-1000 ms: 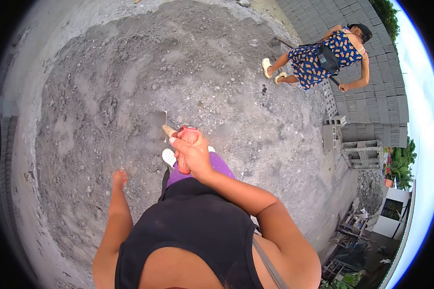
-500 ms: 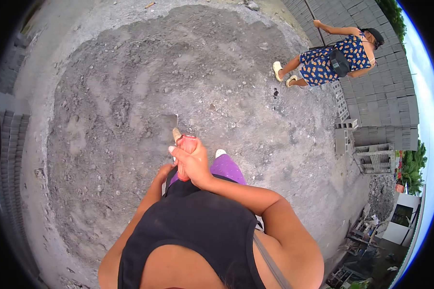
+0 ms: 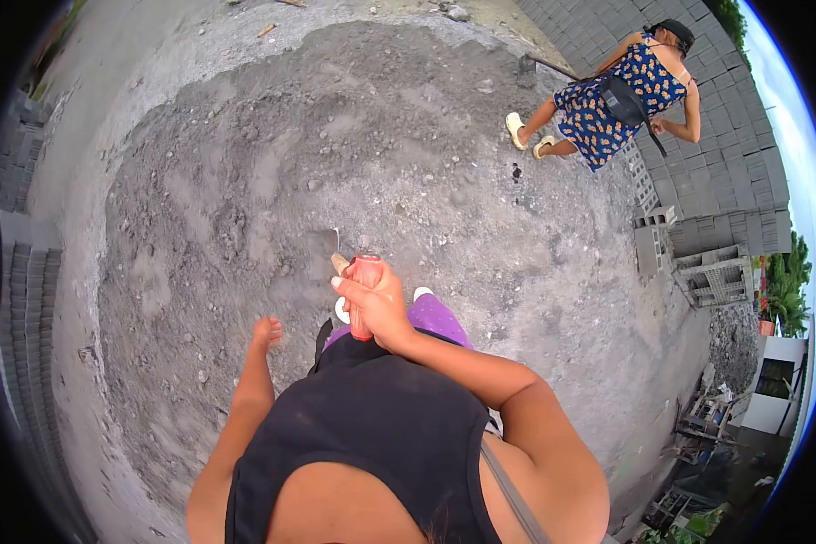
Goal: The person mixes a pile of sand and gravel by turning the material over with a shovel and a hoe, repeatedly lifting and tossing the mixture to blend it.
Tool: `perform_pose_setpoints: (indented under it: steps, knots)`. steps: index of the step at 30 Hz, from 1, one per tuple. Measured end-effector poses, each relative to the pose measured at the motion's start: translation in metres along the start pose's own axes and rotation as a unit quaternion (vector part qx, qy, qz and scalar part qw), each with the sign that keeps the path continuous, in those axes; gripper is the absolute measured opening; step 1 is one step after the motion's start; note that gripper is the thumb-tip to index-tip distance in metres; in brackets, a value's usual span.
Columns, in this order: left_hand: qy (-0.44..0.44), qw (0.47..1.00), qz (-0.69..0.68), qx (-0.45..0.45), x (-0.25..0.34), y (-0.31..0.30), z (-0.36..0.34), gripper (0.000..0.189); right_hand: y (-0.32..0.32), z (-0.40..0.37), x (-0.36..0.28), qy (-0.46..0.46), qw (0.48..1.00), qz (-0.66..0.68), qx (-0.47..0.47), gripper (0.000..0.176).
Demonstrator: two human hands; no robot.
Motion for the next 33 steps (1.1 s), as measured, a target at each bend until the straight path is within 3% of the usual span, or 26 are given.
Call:
perform_pose_setpoints:
  steps: [6,9,11,12,18,26,33]
  knots:
    - [0.028,0.998,-0.052,-0.03,-0.021,0.033,-0.023,0.037,0.012,0.001,-0.005,-0.01,1.0,0.015,-0.001,0.019]
    - [-0.025,0.997,-0.061,-0.032,-0.027,0.06,-0.037,0.036,0.018,0.006,-0.003,-0.006,1.0,0.012,0.003,0.019]
    - [-0.015,0.995,-0.047,-0.085,-0.033,0.072,-0.041,0.037,0.024,0.008,-0.004,-0.001,1.0,0.019,0.0,0.026]
    - [-0.016,0.995,-0.048,-0.085,-0.036,0.074,-0.041,0.037,0.027,0.01,-0.004,0.003,1.0,0.027,-0.002,0.034]
    - [0.005,0.991,-0.021,-0.13,-0.038,0.061,-0.039,0.038,0.034,0.017,0.003,-0.007,1.0,0.016,-0.021,0.034]
    - [0.022,0.999,-0.022,-0.045,-0.027,0.006,0.001,0.037,0.029,0.023,0.001,-0.019,1.0,-0.003,-0.014,0.03]
    - [0.027,0.999,-0.005,-0.04,-0.011,0.016,-0.024,0.042,0.027,0.019,-0.01,-0.037,0.999,-0.006,0.014,0.022]
Point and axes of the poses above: each hand's wrist, its own z-axis towards the middle knuckle, its own y-axis out of the palm, x = y × z, the point moved 2 cm from there along z, towards the middle knuckle, and after that the axes turned 6 degrees about x, right-handed, at the moved point
